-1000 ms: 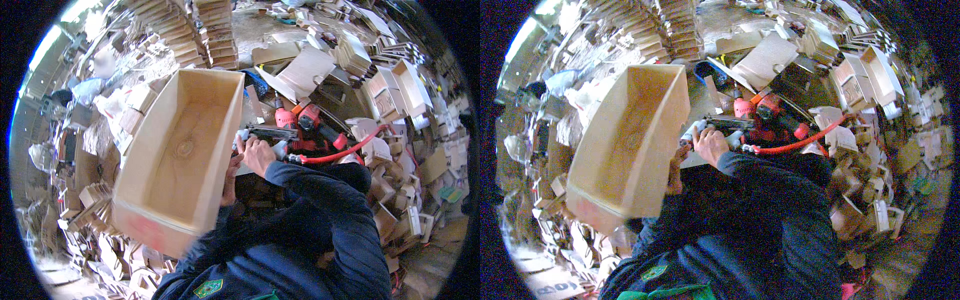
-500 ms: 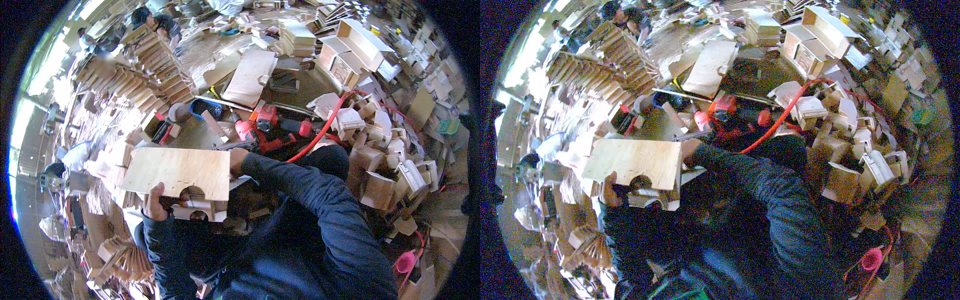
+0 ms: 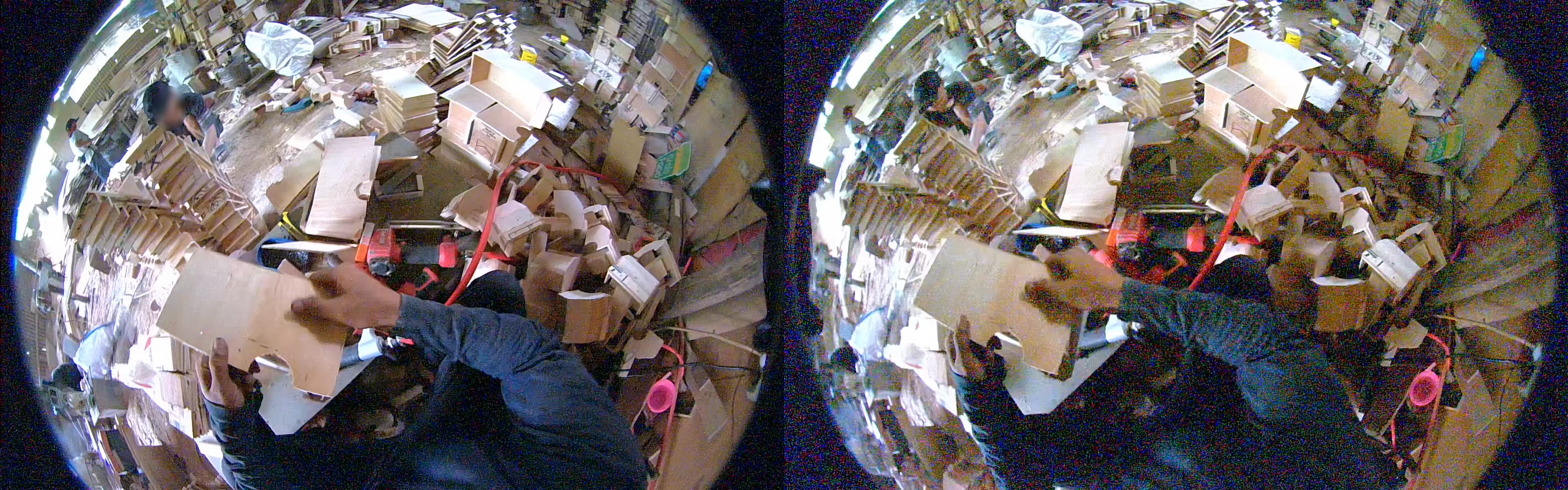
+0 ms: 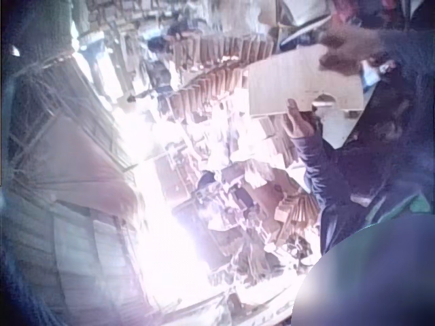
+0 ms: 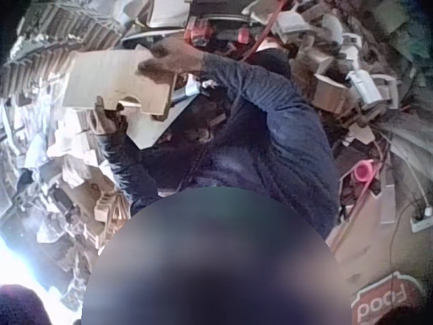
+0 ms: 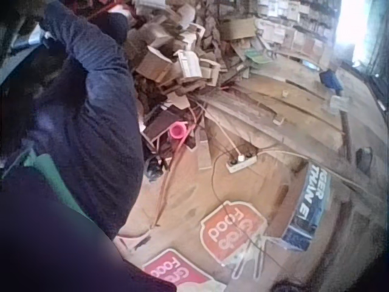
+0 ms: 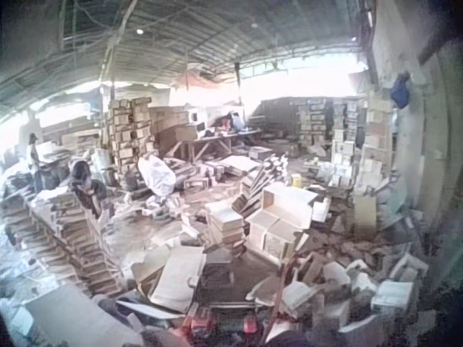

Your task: The person assembles small wooden boxes by aligning panels and fastening them with a pneumatic nail gun. They repeatedly pick up panels, position them, and drive nails along the edges to form box shapes.

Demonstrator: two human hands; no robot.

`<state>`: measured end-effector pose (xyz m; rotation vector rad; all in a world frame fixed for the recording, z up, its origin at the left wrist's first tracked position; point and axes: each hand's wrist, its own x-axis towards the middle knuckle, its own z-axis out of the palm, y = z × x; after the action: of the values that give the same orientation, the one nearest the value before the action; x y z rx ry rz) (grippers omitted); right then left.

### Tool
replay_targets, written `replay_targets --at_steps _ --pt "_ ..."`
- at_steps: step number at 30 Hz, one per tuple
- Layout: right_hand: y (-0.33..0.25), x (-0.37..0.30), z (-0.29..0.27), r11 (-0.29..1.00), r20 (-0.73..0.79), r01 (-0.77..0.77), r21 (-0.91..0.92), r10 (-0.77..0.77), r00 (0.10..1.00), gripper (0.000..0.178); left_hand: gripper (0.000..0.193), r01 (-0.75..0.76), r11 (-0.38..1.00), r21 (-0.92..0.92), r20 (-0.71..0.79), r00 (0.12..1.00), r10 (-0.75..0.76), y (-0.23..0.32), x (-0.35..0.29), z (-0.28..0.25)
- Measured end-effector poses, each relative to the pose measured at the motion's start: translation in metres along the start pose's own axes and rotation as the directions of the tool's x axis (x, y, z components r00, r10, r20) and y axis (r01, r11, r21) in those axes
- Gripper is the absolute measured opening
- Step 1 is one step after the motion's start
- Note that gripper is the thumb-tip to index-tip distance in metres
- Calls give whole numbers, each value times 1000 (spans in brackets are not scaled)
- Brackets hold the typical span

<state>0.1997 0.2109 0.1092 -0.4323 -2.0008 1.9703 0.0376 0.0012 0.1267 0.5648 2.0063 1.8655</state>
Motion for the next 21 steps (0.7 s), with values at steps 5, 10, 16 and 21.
replay_targets --at_steps 5,10,16,21 --pt "-41 -12 -100 906 -391 181 -382 -336 857 27 49 -486 840 242 389 841 375 4 17 13" --pt "-45 -37 -221 891 -695 234 -388 -450 561 26 31 -373 854 362 475 862 175 -35 17 -3" --pt "-34 -47 -343 873 -806 48 -485 -468 361 35 12 -136 876 463 336 941 -32 -78 -7 -5" --pt "-1 -19 -474 832 -765 -79 -550 -464 446 41 11 -64 892 448 248 967 -55 -89 -21 -10"
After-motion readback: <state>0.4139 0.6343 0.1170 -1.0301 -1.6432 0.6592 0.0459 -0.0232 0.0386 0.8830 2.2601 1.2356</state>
